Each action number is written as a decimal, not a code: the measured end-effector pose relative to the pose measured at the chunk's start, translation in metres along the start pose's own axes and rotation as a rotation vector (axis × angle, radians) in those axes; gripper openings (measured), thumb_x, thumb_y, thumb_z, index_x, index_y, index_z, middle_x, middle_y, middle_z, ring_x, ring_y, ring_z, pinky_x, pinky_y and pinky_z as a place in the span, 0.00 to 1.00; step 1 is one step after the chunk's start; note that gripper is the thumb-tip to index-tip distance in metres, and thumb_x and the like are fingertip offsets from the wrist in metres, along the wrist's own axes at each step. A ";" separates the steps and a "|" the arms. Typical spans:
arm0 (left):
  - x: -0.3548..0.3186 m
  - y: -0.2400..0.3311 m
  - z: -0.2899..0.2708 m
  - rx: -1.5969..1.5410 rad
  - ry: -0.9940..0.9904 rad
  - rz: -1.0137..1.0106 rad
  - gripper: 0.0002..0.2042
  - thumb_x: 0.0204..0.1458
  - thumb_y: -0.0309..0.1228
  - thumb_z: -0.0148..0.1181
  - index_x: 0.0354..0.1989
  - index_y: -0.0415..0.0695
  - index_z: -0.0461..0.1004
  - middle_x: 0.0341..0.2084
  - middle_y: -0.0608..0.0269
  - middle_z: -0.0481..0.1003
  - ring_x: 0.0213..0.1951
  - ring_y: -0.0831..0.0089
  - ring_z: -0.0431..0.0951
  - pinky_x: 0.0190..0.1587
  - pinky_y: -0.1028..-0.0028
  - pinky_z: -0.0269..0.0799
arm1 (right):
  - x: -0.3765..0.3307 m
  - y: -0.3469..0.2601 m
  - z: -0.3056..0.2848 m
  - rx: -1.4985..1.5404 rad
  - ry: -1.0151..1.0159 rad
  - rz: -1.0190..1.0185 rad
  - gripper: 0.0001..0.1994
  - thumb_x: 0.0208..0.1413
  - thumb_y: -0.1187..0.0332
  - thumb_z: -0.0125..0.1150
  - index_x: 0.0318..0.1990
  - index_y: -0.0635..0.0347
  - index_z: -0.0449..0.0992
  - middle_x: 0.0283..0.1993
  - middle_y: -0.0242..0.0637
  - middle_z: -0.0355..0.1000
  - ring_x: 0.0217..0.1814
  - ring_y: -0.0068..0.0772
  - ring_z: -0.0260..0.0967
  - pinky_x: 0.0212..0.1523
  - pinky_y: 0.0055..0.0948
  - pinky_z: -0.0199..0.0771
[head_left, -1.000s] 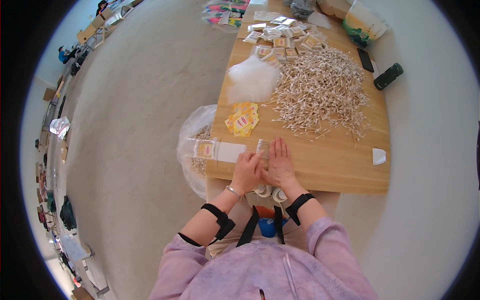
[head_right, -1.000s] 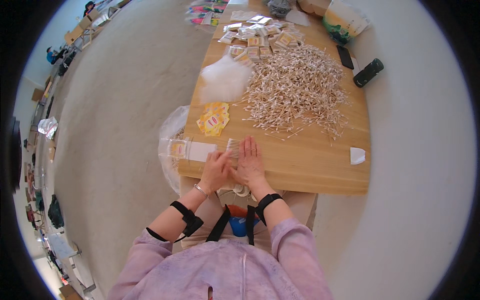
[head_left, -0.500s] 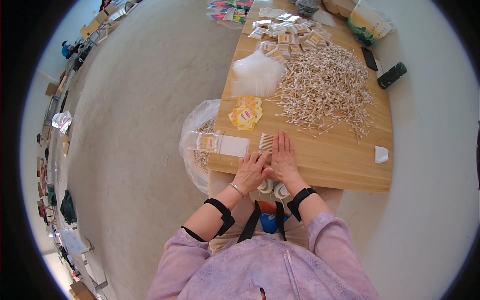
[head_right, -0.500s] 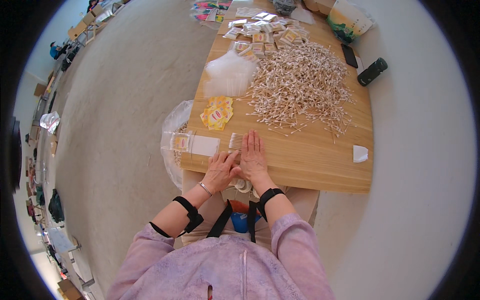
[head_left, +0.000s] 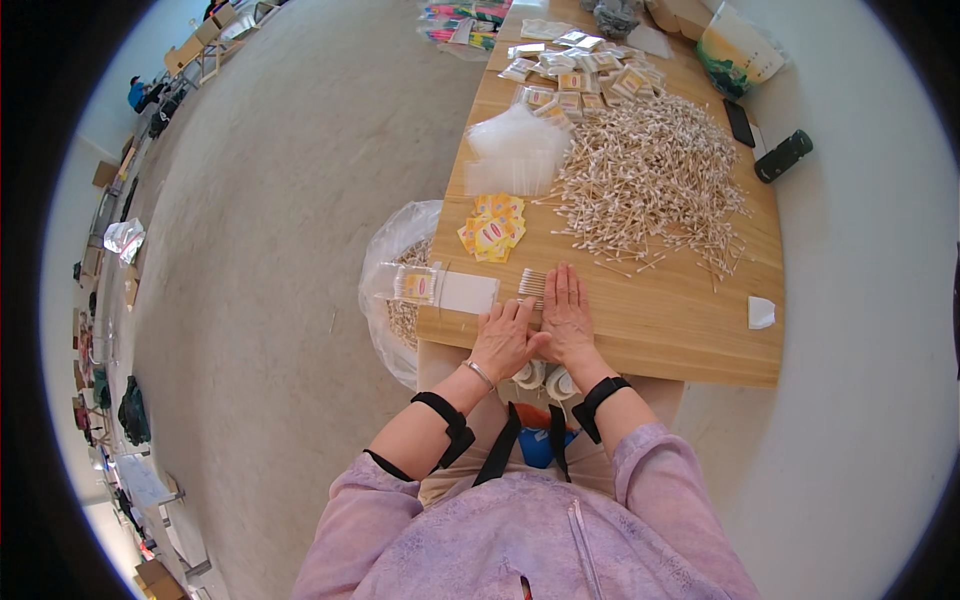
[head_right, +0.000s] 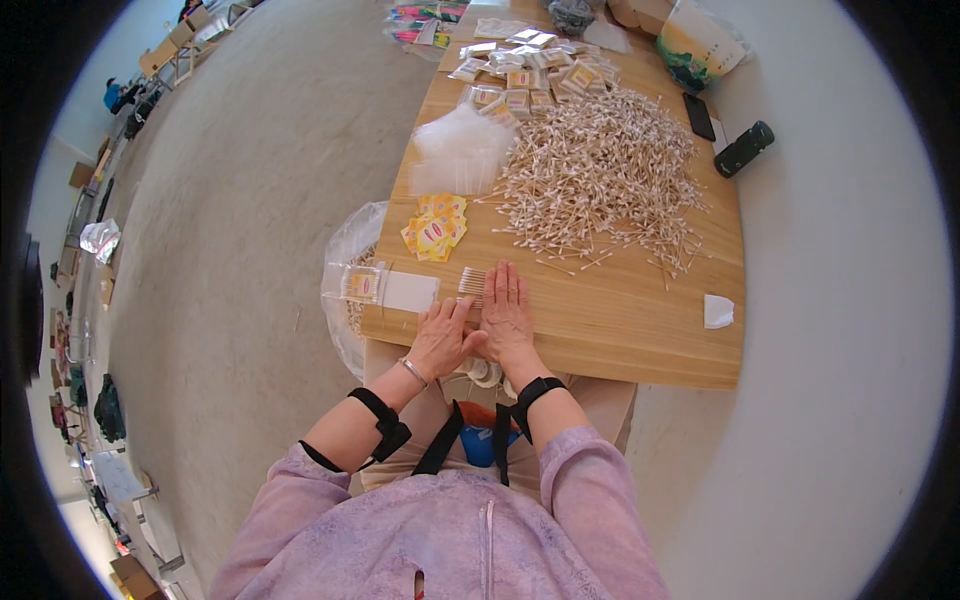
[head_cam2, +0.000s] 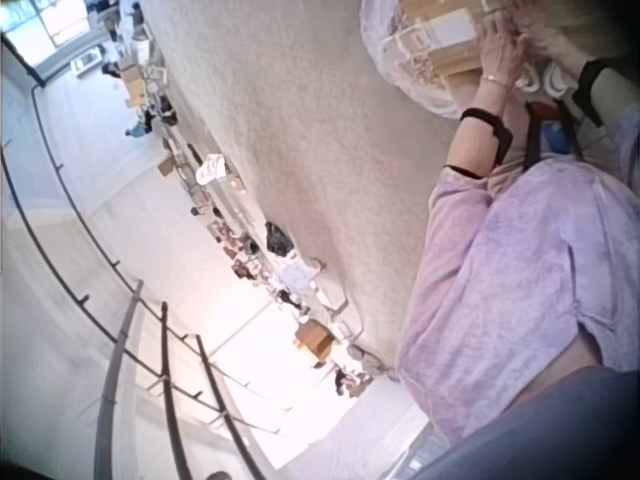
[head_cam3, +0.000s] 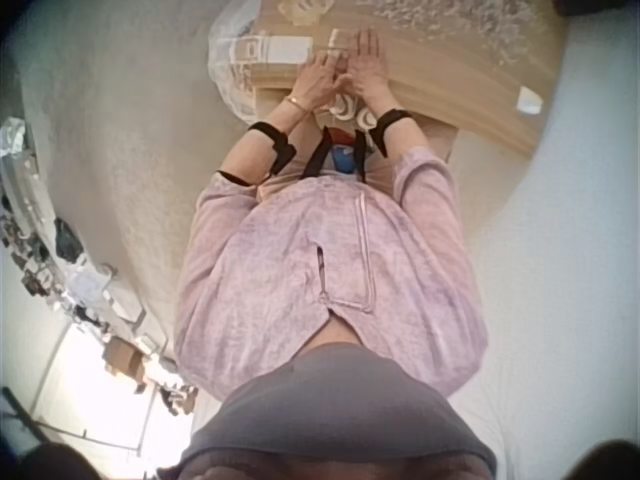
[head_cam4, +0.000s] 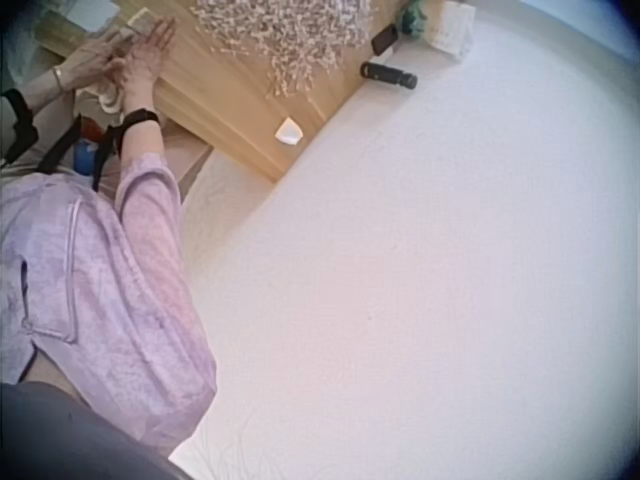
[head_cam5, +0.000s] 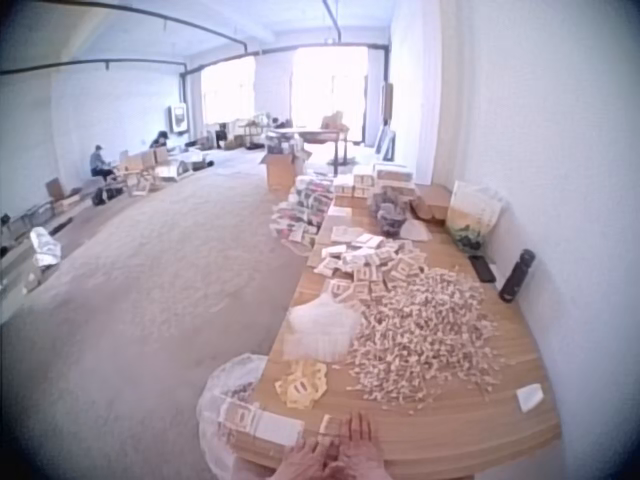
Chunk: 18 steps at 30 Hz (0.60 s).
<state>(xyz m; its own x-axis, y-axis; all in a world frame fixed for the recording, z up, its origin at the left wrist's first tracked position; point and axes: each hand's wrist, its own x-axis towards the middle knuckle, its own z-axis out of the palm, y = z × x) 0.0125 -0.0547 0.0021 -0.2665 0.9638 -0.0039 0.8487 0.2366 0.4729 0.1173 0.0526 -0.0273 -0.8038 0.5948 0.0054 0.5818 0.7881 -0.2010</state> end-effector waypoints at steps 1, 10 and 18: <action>0.001 0.001 -0.002 -0.014 -0.015 -0.022 0.33 0.52 0.50 0.51 0.63 0.44 0.55 0.42 0.55 0.66 0.46 0.58 0.65 0.48 0.60 0.58 | 0.000 0.000 0.000 0.005 -0.004 0.001 0.50 0.45 0.45 0.54 0.67 0.70 0.38 0.72 0.54 0.31 0.75 0.50 0.24 0.72 0.43 0.25; 0.007 0.000 -0.003 0.020 -0.055 -0.029 0.34 0.52 0.52 0.51 0.64 0.46 0.54 0.42 0.54 0.67 0.46 0.57 0.67 0.48 0.60 0.59 | 0.000 0.000 0.002 -0.012 -0.009 -0.001 0.49 0.46 0.46 0.52 0.67 0.71 0.38 0.72 0.54 0.30 0.76 0.50 0.23 0.72 0.43 0.23; 0.016 0.005 -0.005 -0.004 -0.091 -0.092 0.35 0.51 0.52 0.52 0.64 0.47 0.54 0.45 0.54 0.69 0.47 0.56 0.69 0.49 0.57 0.62 | 0.001 0.000 0.003 -0.090 -0.022 0.015 0.47 0.46 0.50 0.51 0.67 0.71 0.38 0.72 0.54 0.30 0.76 0.50 0.23 0.72 0.43 0.23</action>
<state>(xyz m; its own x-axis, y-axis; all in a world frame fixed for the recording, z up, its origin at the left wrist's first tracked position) 0.0099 -0.0388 0.0091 -0.3005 0.9452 -0.1273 0.8208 0.3243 0.4702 0.1160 0.0523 -0.0303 -0.7969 0.6038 -0.0183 0.6018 0.7908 -0.1118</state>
